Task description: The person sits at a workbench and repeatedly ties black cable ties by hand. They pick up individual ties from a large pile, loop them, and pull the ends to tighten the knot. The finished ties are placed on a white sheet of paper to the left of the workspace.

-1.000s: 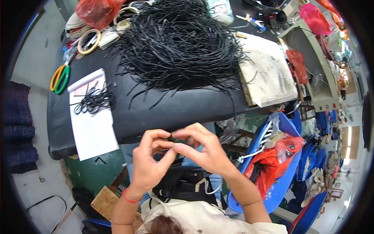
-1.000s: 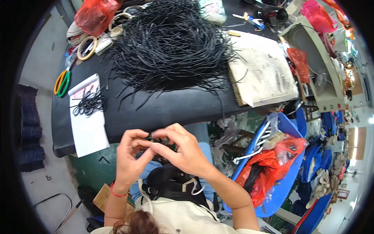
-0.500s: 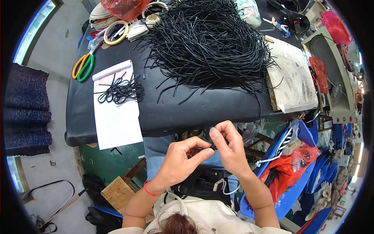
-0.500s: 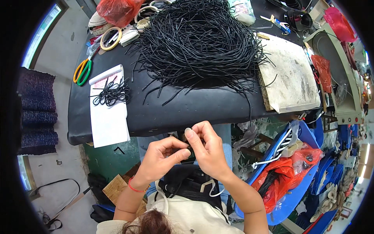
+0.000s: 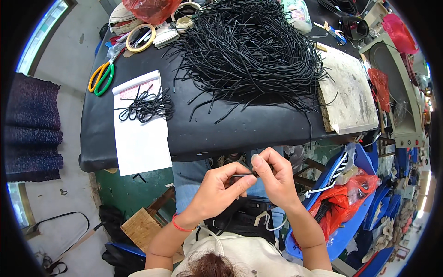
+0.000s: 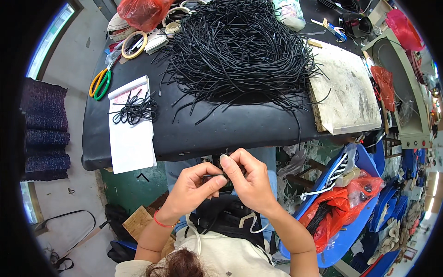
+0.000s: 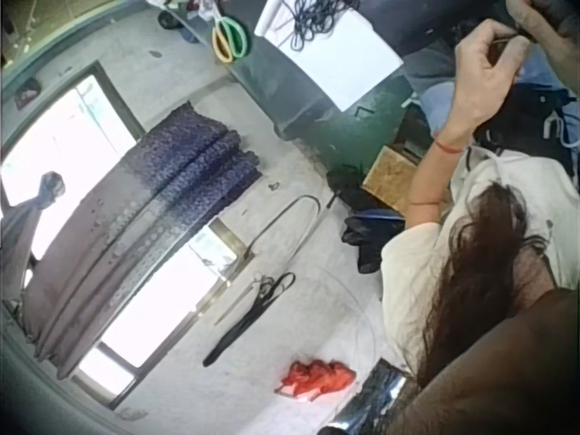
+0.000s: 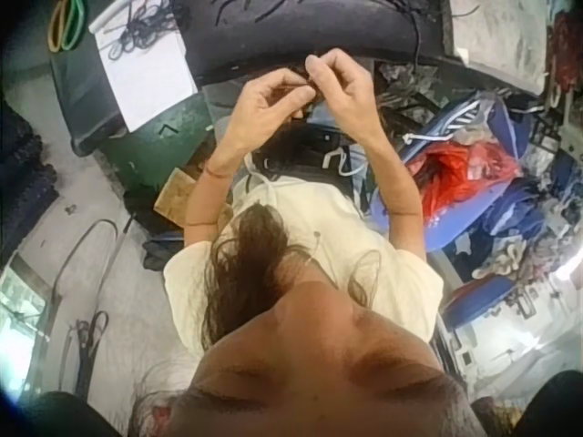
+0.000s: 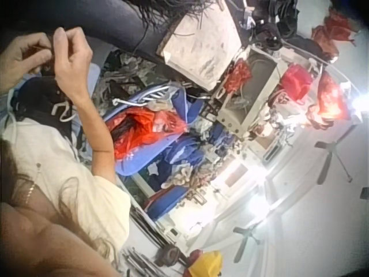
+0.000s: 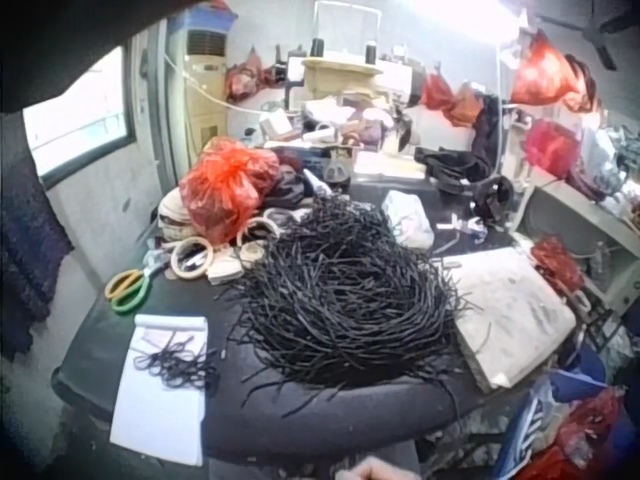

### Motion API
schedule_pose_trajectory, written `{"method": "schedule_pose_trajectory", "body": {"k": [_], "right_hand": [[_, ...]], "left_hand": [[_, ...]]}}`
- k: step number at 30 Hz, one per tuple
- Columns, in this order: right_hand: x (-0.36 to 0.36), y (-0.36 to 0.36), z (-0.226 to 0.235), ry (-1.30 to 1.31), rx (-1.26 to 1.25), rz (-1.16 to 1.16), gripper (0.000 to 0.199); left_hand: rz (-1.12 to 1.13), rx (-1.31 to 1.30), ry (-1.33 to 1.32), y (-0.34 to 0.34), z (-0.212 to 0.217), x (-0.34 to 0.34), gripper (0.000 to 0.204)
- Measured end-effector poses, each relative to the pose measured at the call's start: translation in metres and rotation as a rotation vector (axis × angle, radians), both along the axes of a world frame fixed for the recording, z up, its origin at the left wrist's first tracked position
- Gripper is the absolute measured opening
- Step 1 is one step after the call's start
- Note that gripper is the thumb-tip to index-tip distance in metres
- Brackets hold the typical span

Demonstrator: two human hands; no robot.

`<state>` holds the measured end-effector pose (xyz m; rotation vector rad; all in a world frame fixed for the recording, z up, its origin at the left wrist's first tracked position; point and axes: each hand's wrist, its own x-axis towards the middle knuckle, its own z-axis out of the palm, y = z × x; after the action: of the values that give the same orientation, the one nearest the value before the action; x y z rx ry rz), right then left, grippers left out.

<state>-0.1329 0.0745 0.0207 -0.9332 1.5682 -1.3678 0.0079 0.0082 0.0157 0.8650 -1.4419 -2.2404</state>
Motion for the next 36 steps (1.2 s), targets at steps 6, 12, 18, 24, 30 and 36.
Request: {"method": "schedule_pose_trajectory", "body": {"k": [6, 12, 18, 24, 30, 36], "right_hand": [[-0.007, -0.006, -0.019, 0.116, 0.017, -0.114, 0.028], [-0.012, -0.009, 0.003, -0.285, 0.093, 0.06, 0.017], [-0.013, -0.001, 0.001, -0.339, 0.107, 0.108, 0.014], [-0.005, 0.0, 0.011, -0.251, 0.09, 0.128, 0.015], [-0.004, 0.001, 0.008, -0.431, 0.106, 0.11, 0.017], [0.011, 0.0, 0.019, -0.304, 0.076, 0.05, 0.013]], "left_hand": [[0.066, -0.404, -0.103, 0.015, 0.004, -0.006, 0.018], [0.1, 0.018, 0.015, -0.002, -0.004, 0.002, 0.017], [0.185, 0.003, 0.021, 0.002, -0.005, -0.001, 0.017], [0.257, 0.019, 0.044, 0.001, -0.001, -0.001, 0.016], [0.378, -0.008, 0.137, -0.003, -0.003, -0.005, 0.02], [0.363, 0.134, 0.271, -0.011, 0.001, -0.009, 0.02]]}}
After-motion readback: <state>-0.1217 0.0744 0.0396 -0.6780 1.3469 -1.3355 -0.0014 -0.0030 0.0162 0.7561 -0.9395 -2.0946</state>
